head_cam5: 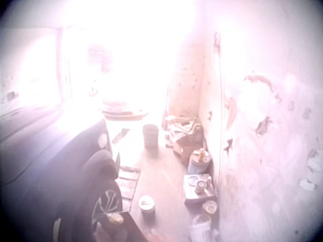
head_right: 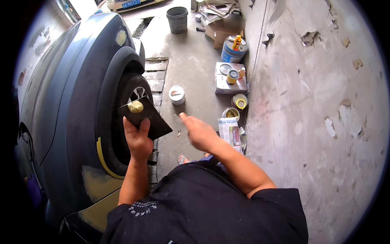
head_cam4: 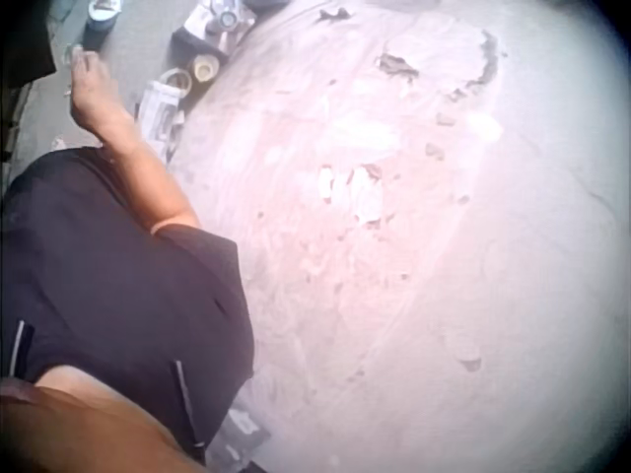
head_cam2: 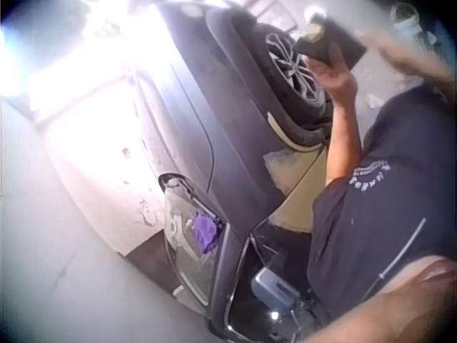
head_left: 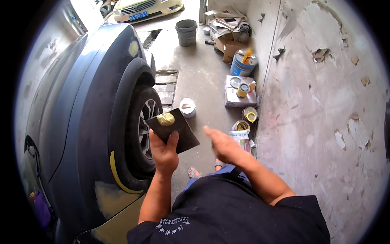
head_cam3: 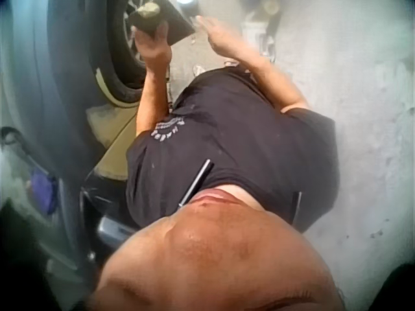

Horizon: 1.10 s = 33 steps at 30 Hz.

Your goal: The person applies a beige filler paste to the front fender and door of a dark gray car using a metal spreader. They repeatedly smooth the filler over the surface and periodically touch the area with their hand to check the texture.

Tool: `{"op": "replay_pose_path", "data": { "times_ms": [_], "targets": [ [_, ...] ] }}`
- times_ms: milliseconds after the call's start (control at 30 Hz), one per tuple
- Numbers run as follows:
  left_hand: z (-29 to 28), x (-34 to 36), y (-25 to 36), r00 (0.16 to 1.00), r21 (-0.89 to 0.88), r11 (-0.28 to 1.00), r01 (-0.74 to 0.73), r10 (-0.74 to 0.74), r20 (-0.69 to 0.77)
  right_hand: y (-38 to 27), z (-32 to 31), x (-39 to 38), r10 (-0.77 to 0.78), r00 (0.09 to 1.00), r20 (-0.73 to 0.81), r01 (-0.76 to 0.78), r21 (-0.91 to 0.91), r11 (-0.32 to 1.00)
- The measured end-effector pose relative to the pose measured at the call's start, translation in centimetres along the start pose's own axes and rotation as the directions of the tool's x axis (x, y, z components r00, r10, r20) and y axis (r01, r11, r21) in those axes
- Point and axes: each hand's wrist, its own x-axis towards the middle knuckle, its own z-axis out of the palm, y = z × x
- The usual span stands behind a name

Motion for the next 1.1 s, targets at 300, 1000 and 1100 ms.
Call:
{"op": "replay_pose_path", "data": {
  "times_ms": [300,1000,1100],
  "targets": [
    [-0.3,0.8,-2.1,0.869,-0.387,0.778,0.495,-0.448,0.211,0.5,-4.1,0.8,-0.075,0.886,0.458,-0.309,0.704,0.64],
    [3.4,-1.2,-0.3,0.95,-0.205,0.952,-0.226,0.169,-0.262,-3.0,0.3,0.1,0.329,0.886,0.327,-0.441,0.813,0.379],
    [3.0,-1.7,-0.5,0.974,-0.284,0.943,-0.173,0.121,-0.192,-3.2,-1.0,1.9,0.308,0.931,0.195,-0.286,0.915,0.286]
  ]
}}
